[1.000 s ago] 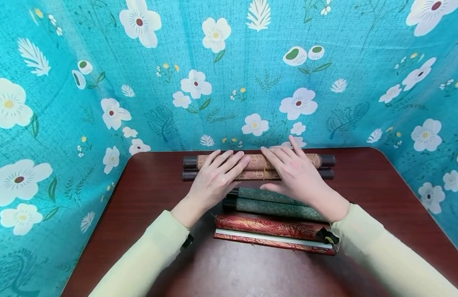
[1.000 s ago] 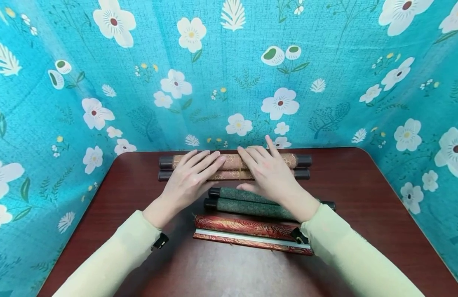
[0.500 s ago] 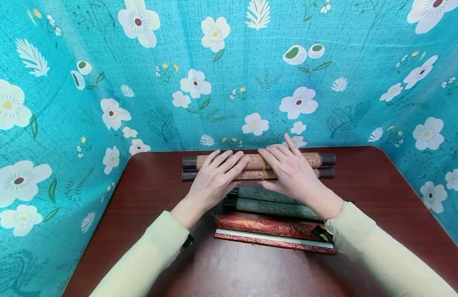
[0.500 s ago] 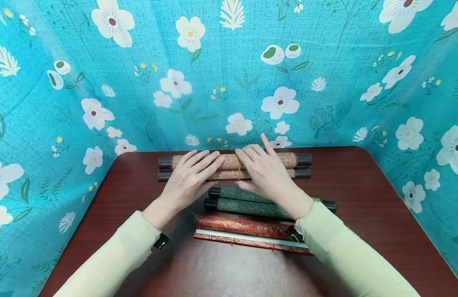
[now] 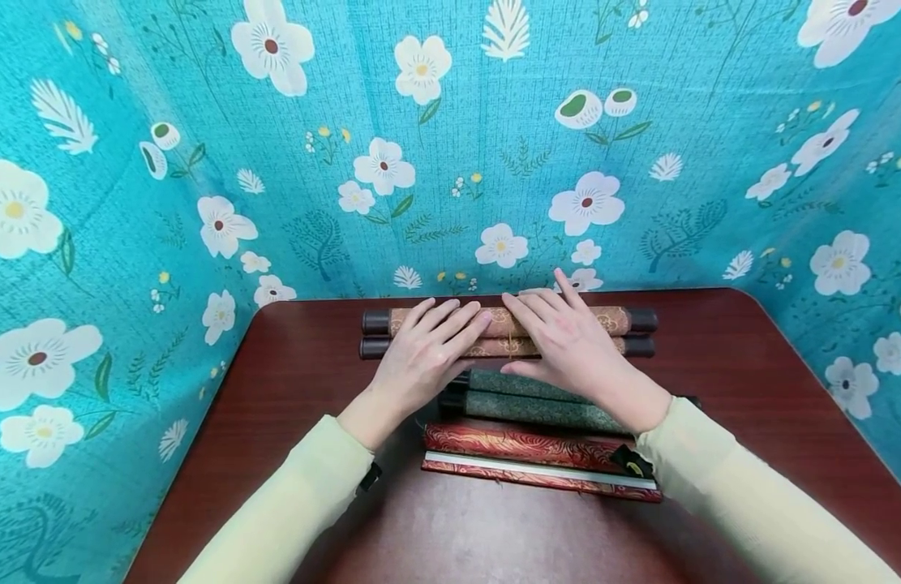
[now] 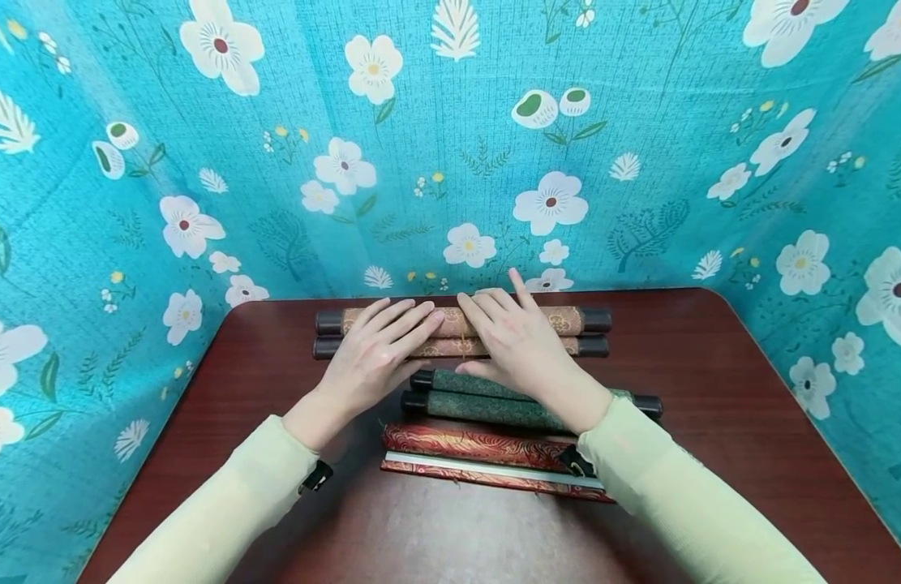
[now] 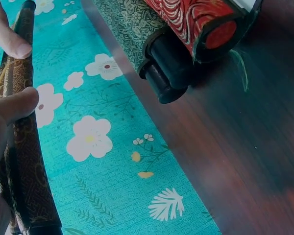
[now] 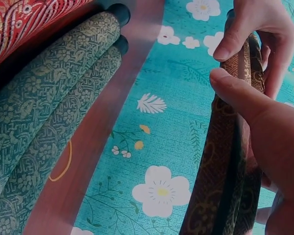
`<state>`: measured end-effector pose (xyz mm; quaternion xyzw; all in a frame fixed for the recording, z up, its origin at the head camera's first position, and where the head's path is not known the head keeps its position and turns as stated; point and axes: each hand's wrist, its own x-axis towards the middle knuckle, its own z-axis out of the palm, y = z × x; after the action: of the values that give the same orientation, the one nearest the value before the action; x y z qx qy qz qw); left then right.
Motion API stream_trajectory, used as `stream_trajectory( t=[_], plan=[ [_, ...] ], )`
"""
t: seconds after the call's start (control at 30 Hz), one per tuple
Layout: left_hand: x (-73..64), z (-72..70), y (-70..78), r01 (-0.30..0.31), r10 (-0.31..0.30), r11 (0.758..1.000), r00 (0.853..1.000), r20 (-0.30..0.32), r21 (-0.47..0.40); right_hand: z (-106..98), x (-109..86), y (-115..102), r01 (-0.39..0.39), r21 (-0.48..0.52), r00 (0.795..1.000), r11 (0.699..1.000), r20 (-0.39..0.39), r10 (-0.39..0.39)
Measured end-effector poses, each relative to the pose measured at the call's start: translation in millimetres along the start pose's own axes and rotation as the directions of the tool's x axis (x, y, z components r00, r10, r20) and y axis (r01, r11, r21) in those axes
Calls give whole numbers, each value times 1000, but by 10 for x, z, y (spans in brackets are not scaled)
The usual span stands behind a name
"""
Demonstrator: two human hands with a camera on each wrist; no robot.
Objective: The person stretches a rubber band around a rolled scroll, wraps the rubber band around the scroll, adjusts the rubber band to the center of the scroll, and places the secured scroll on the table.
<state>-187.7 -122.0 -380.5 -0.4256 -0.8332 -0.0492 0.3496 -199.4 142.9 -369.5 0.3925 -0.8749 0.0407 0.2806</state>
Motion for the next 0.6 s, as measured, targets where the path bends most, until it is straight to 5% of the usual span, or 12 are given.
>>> stream_trajectory(
  t=[0.6],
  plan=[
    [-20,-33,-1,2,-2,1000,1000,2,-31,-30,12,1,-10,15,999,1000,34,10]
  ],
)
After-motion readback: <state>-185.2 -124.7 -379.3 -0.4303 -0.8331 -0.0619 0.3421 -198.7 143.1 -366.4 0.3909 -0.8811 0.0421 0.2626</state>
